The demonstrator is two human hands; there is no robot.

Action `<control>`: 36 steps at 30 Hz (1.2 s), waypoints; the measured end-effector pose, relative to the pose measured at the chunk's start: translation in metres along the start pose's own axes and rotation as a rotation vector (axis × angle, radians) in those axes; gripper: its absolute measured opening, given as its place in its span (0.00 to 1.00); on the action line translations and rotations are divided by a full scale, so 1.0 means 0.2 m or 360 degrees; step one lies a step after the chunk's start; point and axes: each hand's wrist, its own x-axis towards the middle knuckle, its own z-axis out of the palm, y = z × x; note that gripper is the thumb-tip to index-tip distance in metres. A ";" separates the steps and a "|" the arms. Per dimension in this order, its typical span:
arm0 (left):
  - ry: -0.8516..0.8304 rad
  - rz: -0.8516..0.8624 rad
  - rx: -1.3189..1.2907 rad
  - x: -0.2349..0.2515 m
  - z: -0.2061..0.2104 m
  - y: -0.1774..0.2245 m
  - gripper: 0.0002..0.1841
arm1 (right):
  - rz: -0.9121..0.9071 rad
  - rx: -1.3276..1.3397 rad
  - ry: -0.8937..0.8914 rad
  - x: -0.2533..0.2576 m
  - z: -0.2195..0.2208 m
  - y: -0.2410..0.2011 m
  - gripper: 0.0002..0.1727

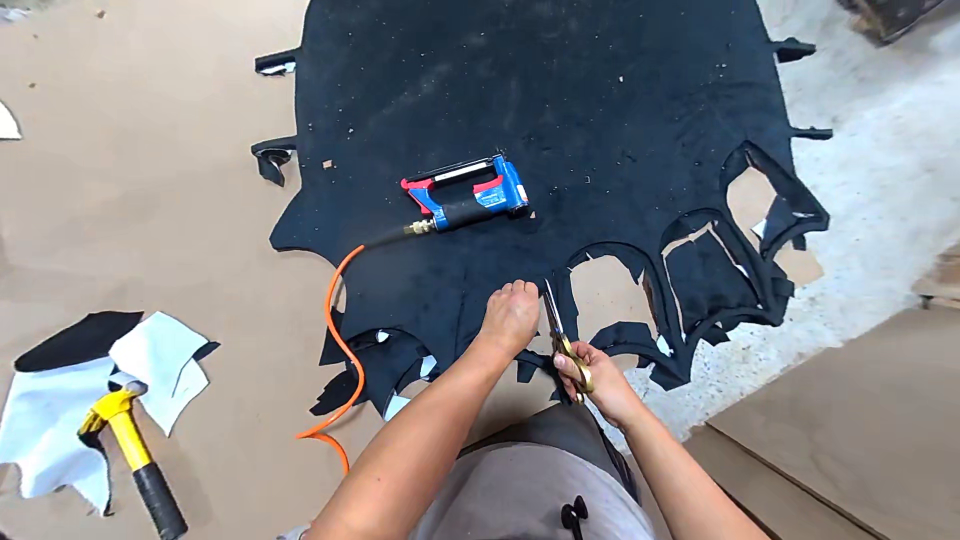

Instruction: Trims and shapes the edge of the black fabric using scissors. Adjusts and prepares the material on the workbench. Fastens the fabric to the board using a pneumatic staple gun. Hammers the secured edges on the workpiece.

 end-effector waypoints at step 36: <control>0.0658 -0.0333 -0.0715 -0.12 0.12 0.01 0.05 | -0.0236 -0.2294 -0.1314 0.87 -0.31 -1.14 0.28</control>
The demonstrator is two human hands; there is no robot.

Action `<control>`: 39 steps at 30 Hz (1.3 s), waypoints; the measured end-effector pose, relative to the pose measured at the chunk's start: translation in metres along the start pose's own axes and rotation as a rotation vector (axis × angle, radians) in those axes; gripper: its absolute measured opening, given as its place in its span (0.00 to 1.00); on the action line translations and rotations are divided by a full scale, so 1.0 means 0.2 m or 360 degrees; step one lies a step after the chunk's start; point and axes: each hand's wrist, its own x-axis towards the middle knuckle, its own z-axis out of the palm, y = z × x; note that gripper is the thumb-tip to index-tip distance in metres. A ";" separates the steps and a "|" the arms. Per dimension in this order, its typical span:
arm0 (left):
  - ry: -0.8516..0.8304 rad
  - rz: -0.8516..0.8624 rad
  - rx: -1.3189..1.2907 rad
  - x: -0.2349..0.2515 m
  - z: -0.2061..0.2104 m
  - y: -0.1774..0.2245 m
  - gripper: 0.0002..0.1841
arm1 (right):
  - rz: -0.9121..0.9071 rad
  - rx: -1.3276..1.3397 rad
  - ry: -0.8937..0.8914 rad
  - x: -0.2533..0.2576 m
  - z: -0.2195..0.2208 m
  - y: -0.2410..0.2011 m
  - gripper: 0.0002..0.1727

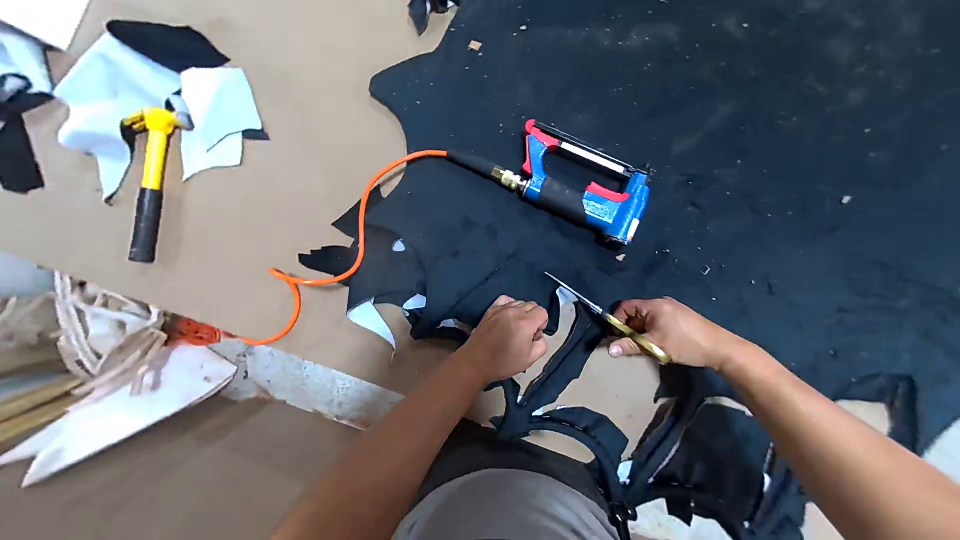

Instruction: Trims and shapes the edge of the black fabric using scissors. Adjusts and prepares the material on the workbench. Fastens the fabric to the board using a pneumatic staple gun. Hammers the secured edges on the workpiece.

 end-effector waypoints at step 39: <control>0.0220 0.0134 -0.0130 -0.17 -0.10 0.01 0.08 | 0.0255 -0.0498 -0.0958 0.53 -0.56 -0.60 0.27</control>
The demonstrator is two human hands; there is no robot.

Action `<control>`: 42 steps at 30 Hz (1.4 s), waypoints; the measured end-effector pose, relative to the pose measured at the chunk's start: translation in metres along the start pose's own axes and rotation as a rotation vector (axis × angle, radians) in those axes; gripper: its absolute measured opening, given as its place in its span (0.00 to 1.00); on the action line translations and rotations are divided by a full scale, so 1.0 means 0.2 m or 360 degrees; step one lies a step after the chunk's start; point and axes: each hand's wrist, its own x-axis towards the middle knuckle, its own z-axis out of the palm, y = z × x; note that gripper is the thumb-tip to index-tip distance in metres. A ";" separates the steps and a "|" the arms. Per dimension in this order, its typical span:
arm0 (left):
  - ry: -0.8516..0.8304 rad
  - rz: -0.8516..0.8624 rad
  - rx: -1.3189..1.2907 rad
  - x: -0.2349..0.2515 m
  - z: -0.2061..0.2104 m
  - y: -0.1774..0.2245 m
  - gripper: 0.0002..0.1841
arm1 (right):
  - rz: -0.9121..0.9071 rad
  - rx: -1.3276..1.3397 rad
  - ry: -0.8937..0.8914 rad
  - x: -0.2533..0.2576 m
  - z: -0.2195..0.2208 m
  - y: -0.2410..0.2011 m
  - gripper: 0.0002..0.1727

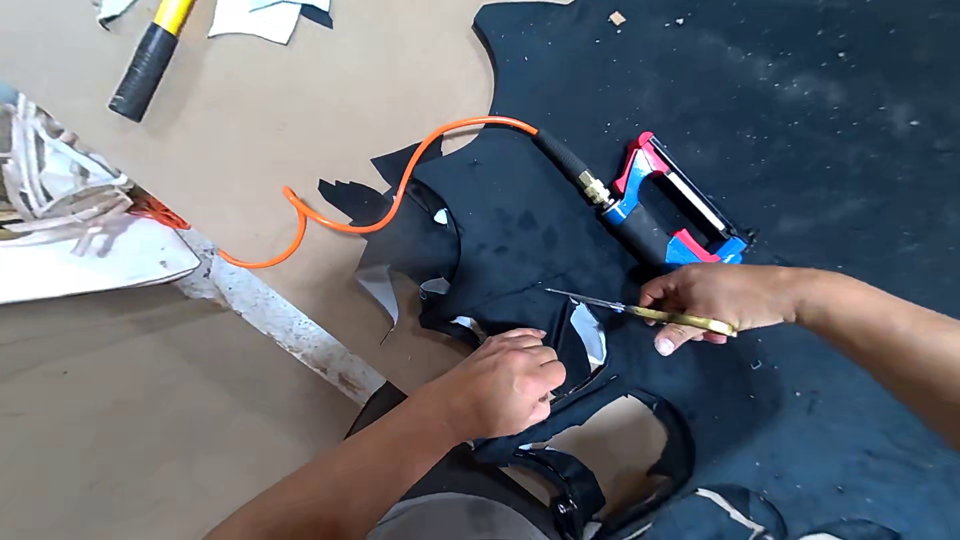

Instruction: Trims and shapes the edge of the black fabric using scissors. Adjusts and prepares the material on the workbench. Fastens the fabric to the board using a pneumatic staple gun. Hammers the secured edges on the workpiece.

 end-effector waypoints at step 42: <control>-0.0266 -0.0030 -0.0900 -0.19 -0.26 -0.03 0.08 | -0.0087 -0.0923 -0.0440 0.42 -0.08 -0.63 0.26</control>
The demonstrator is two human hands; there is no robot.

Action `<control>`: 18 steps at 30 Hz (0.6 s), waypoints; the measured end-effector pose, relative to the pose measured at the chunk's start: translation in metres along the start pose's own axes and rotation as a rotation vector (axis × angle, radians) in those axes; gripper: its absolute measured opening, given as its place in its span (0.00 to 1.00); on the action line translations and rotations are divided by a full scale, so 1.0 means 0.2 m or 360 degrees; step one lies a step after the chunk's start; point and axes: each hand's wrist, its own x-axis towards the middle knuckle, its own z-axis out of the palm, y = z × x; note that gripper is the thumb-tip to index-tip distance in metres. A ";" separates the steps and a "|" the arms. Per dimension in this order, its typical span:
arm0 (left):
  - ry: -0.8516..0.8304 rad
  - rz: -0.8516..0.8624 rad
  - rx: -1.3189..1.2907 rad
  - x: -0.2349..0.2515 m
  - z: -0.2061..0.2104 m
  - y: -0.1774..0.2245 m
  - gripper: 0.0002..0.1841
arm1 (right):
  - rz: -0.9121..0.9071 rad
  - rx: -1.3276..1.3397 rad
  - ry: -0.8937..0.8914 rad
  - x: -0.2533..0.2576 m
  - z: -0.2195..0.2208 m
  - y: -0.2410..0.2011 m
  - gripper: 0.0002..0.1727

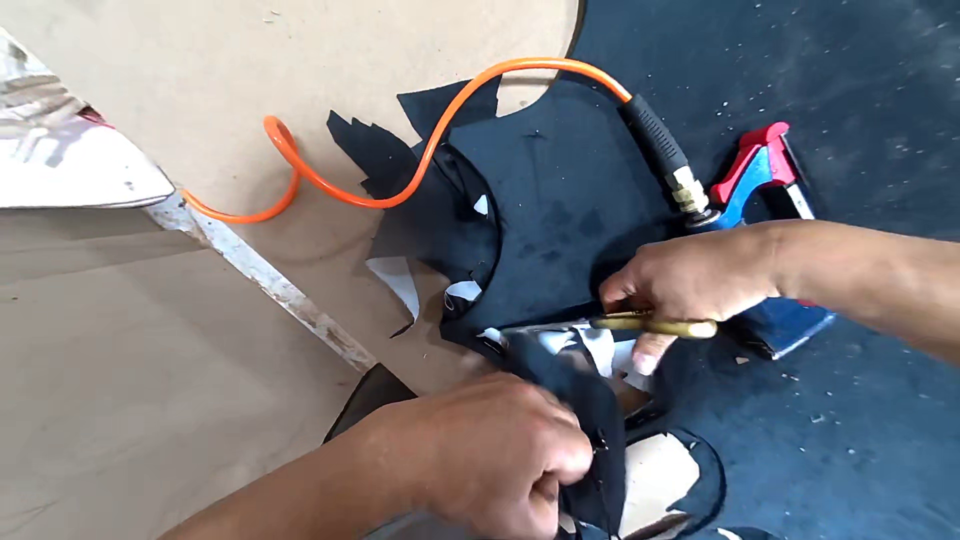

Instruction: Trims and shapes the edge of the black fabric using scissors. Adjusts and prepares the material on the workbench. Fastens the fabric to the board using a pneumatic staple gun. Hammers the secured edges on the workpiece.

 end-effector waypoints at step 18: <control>0.0480 -0.1389 0.1289 -0.19 -0.05 0.00 0.26 | 0.0474 0.1331 0.1648 -0.31 1.60 0.07 0.35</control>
